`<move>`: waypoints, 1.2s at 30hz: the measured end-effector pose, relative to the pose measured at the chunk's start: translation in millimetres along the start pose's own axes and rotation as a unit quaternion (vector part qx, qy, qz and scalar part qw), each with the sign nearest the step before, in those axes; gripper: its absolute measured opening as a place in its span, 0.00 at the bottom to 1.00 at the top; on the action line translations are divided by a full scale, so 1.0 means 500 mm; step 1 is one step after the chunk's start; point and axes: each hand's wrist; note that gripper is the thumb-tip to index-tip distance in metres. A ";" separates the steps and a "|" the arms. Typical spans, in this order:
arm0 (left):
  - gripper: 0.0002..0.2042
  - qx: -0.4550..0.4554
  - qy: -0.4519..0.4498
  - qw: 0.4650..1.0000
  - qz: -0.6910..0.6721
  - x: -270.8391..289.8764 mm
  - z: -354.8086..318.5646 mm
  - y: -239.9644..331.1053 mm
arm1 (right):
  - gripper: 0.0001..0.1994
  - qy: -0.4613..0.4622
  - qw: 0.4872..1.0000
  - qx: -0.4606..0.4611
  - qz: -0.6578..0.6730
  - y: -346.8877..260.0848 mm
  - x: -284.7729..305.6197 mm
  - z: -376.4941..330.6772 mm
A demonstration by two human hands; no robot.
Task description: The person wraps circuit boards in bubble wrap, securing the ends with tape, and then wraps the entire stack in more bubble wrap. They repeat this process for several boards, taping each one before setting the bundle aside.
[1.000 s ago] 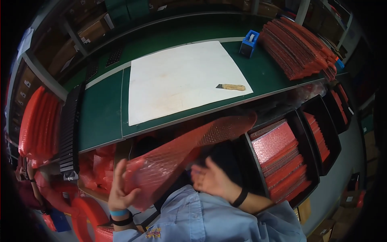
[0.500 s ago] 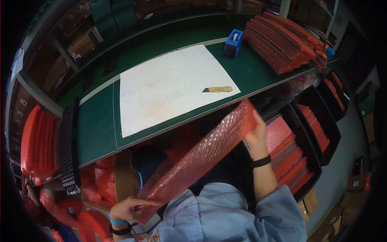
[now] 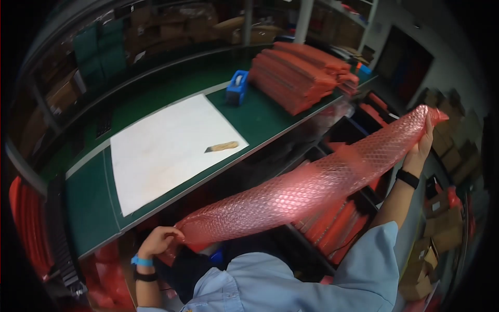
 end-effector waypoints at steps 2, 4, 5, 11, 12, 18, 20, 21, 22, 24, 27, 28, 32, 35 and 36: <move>0.16 -0.018 -0.052 0.998 0.002 -0.028 0.095 -0.065 | 0.13 0.016 0.984 0.138 -0.115 -0.034 -0.069 -0.003; 0.13 0.007 -0.075 0.996 0.040 -0.049 0.186 -0.196 | 0.15 0.026 0.972 0.180 -0.147 -0.041 -0.148 -0.019; 0.12 0.045 -0.093 0.992 0.075 -0.057 0.213 -0.220 | 0.17 0.036 0.962 0.207 -0.177 -0.034 -0.181 -0.034; 0.39 -0.043 0.141 0.827 0.543 -0.200 0.166 -0.041 | 0.25 0.030 0.902 0.259 -0.345 0.197 -0.345 -0.284; 0.42 -0.062 0.094 0.895 0.432 -0.193 0.129 0.042 | 0.24 -0.020 0.900 0.233 -0.369 0.274 -0.374 -0.361; 0.32 -0.335 0.401 0.848 0.084 -0.211 0.055 0.353 | 0.25 -0.209 0.905 0.186 -0.319 0.522 -0.541 -0.716; 0.29 -0.325 0.504 0.798 -0.052 -0.207 0.071 0.317 | 0.26 -0.253 0.873 0.177 -0.377 0.534 -0.559 -0.747; 0.28 -0.315 0.541 0.773 -0.104 -0.201 0.065 0.300 | 0.26 -0.275 0.856 0.175 -0.402 0.539 -0.568 -0.759; 0.26 -0.309 0.563 0.754 -0.138 -0.197 0.054 0.285 | 0.26 -0.286 0.860 0.170 -0.387 0.542 -0.575 -0.767; 0.24 -0.296 0.565 0.751 -0.172 -0.182 0.031 0.266 | 0.28 -0.349 0.852 0.180 -0.346 0.537 -0.570 -0.762; 0.16 -0.265 0.460 0.833 -0.160 -0.141 -0.030 0.241 | 0.31 -0.355 0.897 0.102 -0.244 0.520 -0.570 -0.711; 0.12 -0.248 0.396 0.870 -0.155 -0.127 -0.051 0.236 | 0.33 -0.325 0.917 0.072 -0.219 0.533 -0.563 -0.678; 0.07 -0.140 0.250 0.921 -0.265 -0.101 -0.124 0.246 | 0.38 -0.158 0.973 -0.036 -0.162 0.584 -0.585 -0.600; 0.08 -0.082 0.192 0.935 -0.288 -0.079 -0.174 0.222 | 0.39 -0.106 0.976 -0.169 -0.091 0.622 -0.591 -0.528; 0.09 -0.053 0.166 0.938 -0.299 -0.073 -0.189 0.209 | 0.39 -0.103 0.976 -0.167 -0.091 0.634 -0.592 -0.502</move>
Point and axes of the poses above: each hand's wrist, its own z-axis towards the middle knuckle, its own x-axis out of the back of the hand, y = z × x, and after that the axes turned 5 degrees about y, right-handed
